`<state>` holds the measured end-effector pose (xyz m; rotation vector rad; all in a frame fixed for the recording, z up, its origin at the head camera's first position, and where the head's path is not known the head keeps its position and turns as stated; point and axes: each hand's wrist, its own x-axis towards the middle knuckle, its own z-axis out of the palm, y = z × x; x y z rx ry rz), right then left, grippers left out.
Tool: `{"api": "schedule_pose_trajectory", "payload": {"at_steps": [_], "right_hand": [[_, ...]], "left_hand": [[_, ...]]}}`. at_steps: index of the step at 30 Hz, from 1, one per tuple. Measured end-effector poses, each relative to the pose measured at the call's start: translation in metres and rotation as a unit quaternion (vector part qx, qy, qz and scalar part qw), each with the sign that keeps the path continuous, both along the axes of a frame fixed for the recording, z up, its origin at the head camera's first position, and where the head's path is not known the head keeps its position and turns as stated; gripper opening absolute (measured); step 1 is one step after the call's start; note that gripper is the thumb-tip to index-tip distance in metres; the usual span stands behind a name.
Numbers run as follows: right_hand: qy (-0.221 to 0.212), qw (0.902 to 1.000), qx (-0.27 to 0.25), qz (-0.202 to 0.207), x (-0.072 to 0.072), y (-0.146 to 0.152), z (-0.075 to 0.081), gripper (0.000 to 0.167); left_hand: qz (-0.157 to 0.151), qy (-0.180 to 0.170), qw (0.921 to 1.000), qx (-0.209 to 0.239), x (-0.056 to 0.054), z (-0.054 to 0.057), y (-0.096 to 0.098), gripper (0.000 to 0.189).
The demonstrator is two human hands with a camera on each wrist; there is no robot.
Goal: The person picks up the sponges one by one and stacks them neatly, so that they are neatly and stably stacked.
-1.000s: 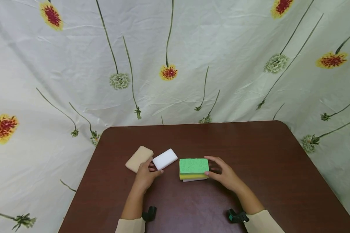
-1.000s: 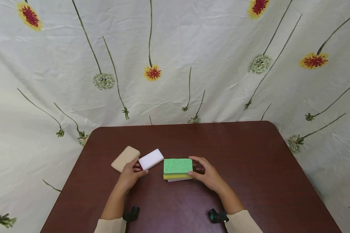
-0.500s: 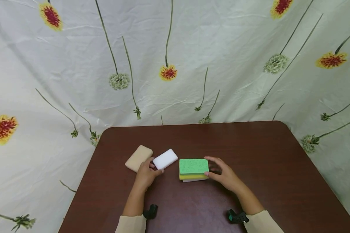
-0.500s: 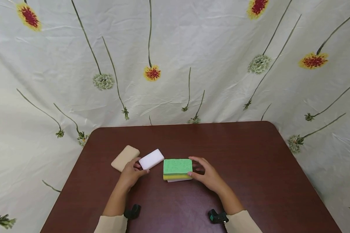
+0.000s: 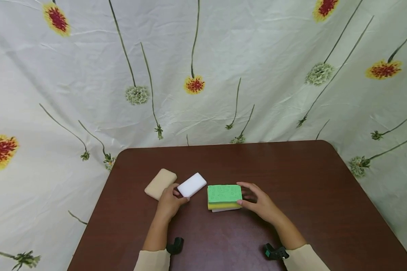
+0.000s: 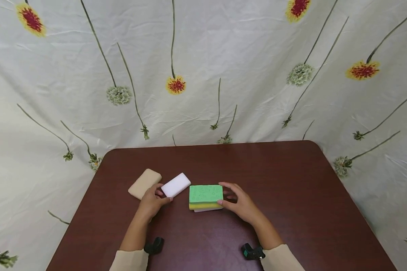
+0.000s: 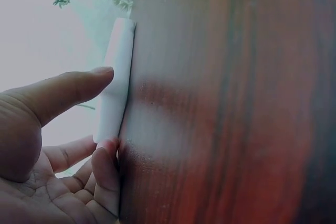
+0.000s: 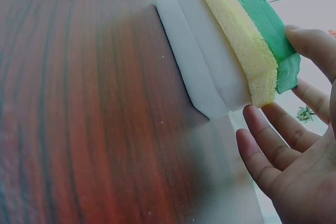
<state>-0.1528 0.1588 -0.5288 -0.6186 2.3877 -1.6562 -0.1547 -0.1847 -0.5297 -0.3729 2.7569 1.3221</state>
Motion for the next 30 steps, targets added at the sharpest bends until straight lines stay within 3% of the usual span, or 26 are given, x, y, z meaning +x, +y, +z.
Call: {"api": "schedule_pose_trajectory", "payload": {"at_steps": [13,30], "right_hand": [[-0.001,1.0000,0.000,0.000,0.0009,-0.0009,0.0018,0.065],[-0.010,0.9999,0.000,-0.003,0.0006,-0.0019,0.0030,0.065]], "left_hand": [[0.001,0.002,0.9999,0.011,-0.0004,-0.0009,-0.0005,0.058],[0.020,-0.006,0.9893,0.145,0.0051,0.0032,0.0007,0.064]]}}
